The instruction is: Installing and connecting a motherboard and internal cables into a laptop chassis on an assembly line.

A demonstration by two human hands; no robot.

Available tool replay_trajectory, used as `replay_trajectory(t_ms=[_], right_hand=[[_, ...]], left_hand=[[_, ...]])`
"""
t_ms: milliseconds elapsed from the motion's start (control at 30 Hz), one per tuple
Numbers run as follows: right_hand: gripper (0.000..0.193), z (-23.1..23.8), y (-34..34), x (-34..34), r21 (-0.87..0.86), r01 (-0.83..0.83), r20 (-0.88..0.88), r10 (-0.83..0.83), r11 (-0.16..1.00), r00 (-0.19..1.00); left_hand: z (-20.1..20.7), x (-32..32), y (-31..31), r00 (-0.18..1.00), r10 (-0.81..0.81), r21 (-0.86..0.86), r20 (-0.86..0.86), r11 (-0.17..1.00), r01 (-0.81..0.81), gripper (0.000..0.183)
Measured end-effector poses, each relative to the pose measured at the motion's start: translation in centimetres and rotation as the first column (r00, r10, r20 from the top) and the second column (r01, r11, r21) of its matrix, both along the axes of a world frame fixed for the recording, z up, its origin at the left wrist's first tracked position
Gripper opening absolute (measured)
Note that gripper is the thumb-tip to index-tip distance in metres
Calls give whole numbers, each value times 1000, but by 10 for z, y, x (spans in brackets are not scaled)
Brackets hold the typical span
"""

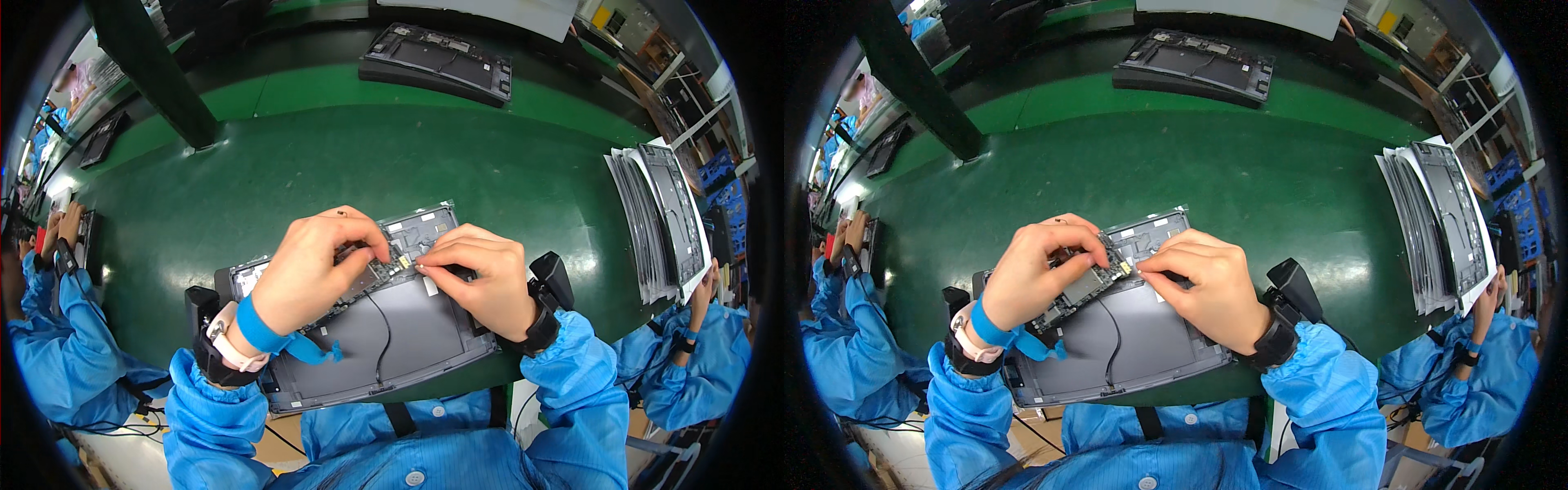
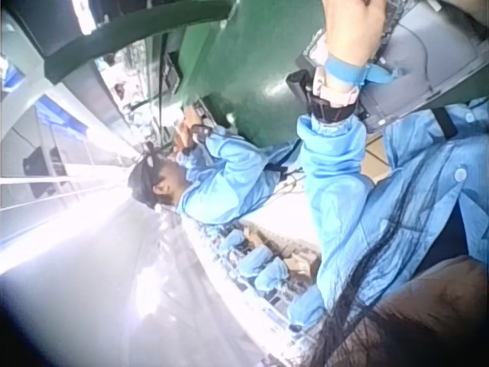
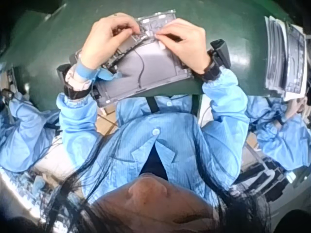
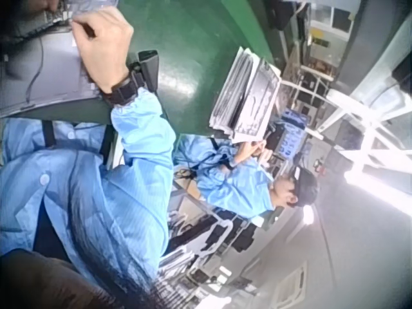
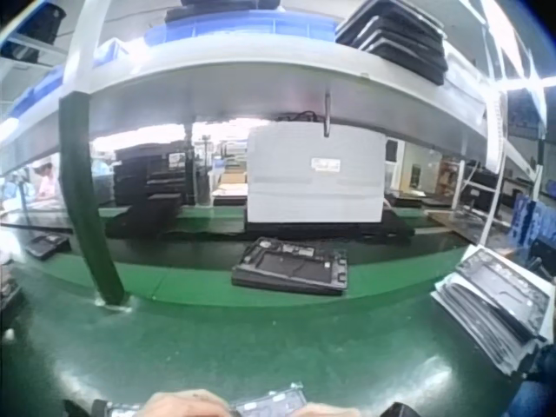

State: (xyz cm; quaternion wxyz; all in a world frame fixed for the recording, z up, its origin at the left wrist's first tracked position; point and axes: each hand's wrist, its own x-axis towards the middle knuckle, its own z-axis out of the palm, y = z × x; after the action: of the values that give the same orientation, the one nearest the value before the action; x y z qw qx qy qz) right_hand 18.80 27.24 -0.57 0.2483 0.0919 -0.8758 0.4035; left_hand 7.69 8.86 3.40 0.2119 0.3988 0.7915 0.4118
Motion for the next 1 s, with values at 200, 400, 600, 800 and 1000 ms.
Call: replay_trajectory(t_ms=[200,400,600,800,1000], right_hand=[[12,-4,-7,-1,274,112,-243,-45,955,969],[10,-5,-9,1,348,162,-285,-61,923,956],[20,-4,-8,4,334,147,-250,-63,931,966],[20,-4,-7,6,341,146,-238,-65,929,969],[15,-4,-8,4,147,102,-118,-85,984,989]], left_hand=[[-11,8,9,999,-32,9,-12,999,32,8],[-11,14,16,999,-37,8,-33,999,37,10],[-15,17,18,999,38,11,33,999,-38,11],[-20,18,17,999,23,81,-49,996,-19,9],[-17,16,14,1000,24,49,-1,999,-24,10]])
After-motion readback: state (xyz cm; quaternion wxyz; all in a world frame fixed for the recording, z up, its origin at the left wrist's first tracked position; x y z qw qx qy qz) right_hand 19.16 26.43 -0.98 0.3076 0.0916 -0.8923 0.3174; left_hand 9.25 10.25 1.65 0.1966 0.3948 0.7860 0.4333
